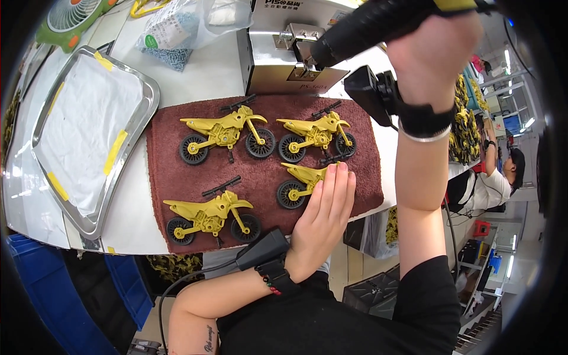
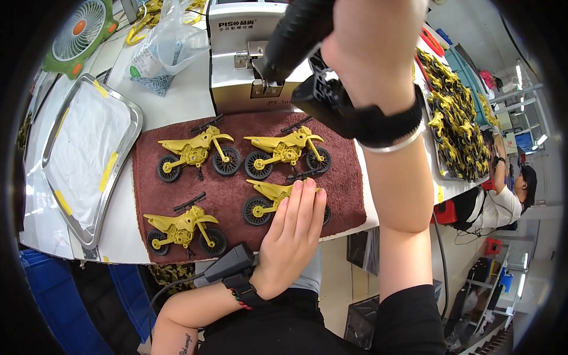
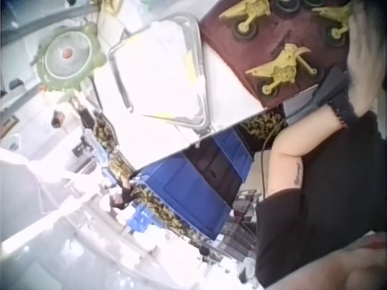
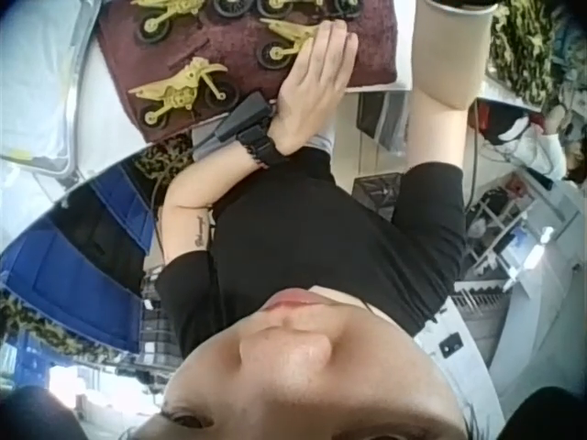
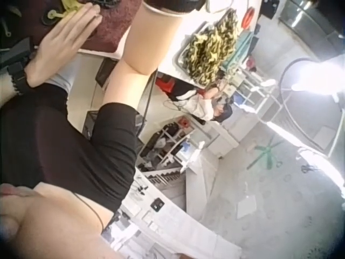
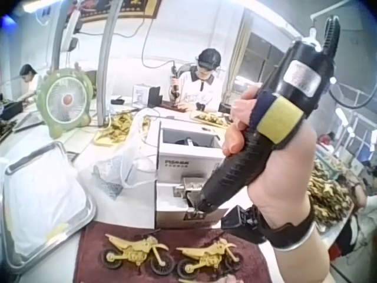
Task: The person uses a specialized hand tool, likely a heat gun or air tool, to process or assemble small yellow toy motorcycle models on a workbench in a factory setting.
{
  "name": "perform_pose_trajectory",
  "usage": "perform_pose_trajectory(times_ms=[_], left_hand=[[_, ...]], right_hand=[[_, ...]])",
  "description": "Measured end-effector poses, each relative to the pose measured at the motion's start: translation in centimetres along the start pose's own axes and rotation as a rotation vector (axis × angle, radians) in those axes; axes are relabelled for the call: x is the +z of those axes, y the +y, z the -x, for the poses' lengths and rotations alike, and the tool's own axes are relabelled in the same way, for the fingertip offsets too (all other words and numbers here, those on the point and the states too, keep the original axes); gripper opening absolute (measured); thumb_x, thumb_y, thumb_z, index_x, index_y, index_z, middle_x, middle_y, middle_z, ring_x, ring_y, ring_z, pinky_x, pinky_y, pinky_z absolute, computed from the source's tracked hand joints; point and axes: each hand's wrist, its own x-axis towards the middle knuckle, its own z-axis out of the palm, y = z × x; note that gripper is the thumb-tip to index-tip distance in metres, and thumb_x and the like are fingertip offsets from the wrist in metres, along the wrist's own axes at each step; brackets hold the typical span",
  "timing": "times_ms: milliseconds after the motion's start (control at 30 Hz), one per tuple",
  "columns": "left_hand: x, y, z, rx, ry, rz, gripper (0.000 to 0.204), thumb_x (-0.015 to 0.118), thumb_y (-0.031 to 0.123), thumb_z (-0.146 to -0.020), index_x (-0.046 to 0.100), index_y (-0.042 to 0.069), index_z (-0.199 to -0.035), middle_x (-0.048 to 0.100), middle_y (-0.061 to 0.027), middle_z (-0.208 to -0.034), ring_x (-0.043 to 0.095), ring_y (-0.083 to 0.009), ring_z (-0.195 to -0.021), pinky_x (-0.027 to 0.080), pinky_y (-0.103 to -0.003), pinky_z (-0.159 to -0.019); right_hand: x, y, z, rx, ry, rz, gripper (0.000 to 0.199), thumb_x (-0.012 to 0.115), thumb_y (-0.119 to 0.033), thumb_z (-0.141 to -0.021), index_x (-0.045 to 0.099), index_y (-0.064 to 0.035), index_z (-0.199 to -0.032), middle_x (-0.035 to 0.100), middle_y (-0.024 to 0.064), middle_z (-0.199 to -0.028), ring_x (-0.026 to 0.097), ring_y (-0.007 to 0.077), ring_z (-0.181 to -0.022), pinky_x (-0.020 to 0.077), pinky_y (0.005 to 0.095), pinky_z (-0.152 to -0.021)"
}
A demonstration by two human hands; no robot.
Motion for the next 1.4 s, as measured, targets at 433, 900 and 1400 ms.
perform_pose_trajectory(times_ms=[433,900,1400], left_hand=[[1.3,0.0,0.0,-0.006,0.14,0.01,0.045,0.043,0.021,-0.088,0.049,0.0,-0.127,0.051,-0.0175,-0.131,0.049,-0.0286,-0.123,0.037,-0.036,-0.101],[1.4,-0.1,0.1,-0.01,0.145,0.084,0.047,0.041,0.024,-0.091,0.046,-0.002,-0.13,0.05,-0.0196,-0.13,0.049,-0.0341,-0.119,0.041,-0.039,-0.097],[1.0,0.1,0.4,-0.051,0.092,-0.011,0.049,0.038,0.021,-0.09,0.042,-0.004,-0.133,0.044,-0.0167,-0.137,0.042,-0.0277,-0.129,0.033,-0.036,-0.106]], right_hand=[[-0.1,-7.0,10.0,0.237,-0.262,-0.275,0.029,0.072,-0.003,-0.074,0.047,-0.0089,-0.089,0.058,0.0013,-0.07,0.06,0.0108,-0.056,0.0511,0.0244,-0.056],[0.7,-6.0,10.2,0.354,-0.419,-0.125,0.031,0.073,-0.005,-0.073,0.047,-0.0101,-0.089,0.057,0.0025,-0.071,0.059,0.0147,-0.055,0.0493,0.0277,-0.055],[-0.9,-7.5,5.1,0.072,-0.106,-0.236,0.028,0.07,-0.008,-0.063,0.048,-0.0104,-0.081,0.05,-0.0012,-0.07,0.051,0.0097,-0.053,0.0413,0.025,-0.059]])
